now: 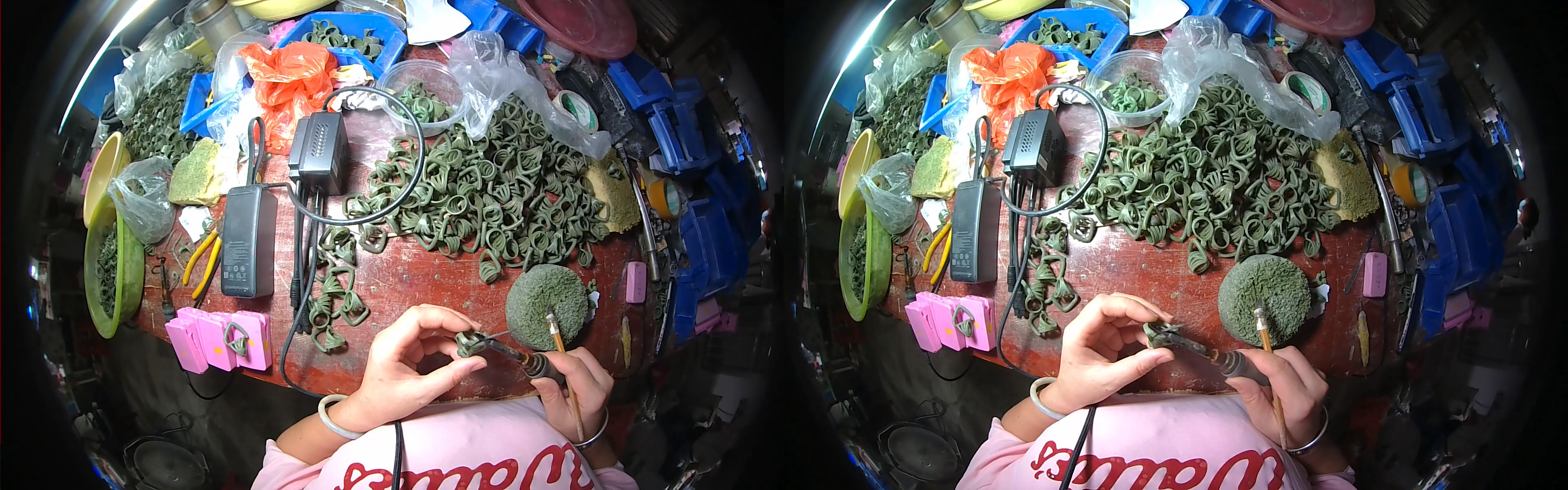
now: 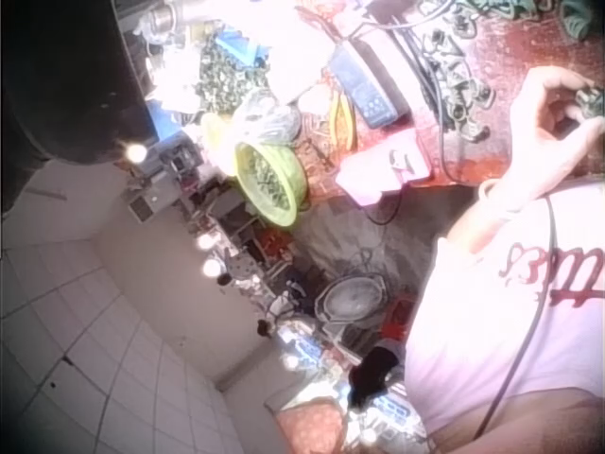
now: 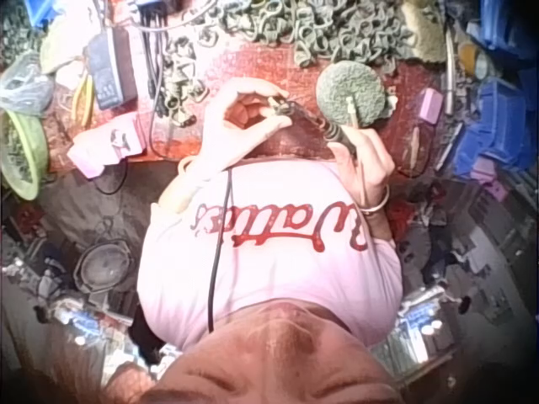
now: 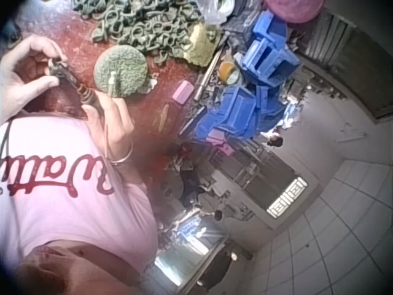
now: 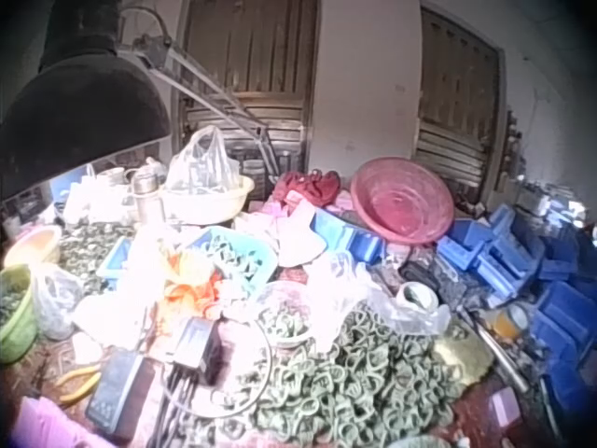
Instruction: Using a heated wax pen to carve and detail small green jewelry wax components.
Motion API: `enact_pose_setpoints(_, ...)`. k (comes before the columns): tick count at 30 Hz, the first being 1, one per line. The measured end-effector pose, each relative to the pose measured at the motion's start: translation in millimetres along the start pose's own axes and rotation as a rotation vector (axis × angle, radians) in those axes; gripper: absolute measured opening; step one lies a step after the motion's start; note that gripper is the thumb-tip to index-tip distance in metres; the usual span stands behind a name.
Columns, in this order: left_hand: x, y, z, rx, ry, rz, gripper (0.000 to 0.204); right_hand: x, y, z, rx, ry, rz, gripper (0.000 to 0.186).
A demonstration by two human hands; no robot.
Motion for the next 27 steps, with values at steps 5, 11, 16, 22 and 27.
enact_pose_setpoints(5,-0.1,0.9,-0.5,-0.011,0.002,0.007,0.037,0.4,-0.5,1.1,-0.001,-0.004,-0.012,0.029)
enact_pose_setpoints(11,-0.3,-0.5,-1.4,-0.015,0.005,0.002,0.038,0.5,0.4,1.2,0.003,-0.005,0.006,0.029)
enact_pose_setpoints(16,-0.2,-0.7,-1.1,-0.014,0.002,0.002,0.038,0.1,0.5,0.5,-0.006,0.001,-0.003,0.029)
enact_pose_setpoints(22,-0.2,-0.1,-0.7,-0.012,0.000,0.002,0.037,-0.6,0.2,-0.4,-0.012,0.008,-0.010,0.029)
enact_pose_setpoints(27,0.0,1.3,0.1,-0.012,-0.005,0.004,0.037,-0.1,-0.2,-0.1,-0.017,0.003,-0.013,0.029)
Point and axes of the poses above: each hand's wrist, its own x-axis towards the middle knuckle, its own z-axis out of the palm, y = z × x, the point moved 10 cm from there along x, towards the middle knuckle, and after that the axes turned 12 degrees about -z, right-handed, at the moved point
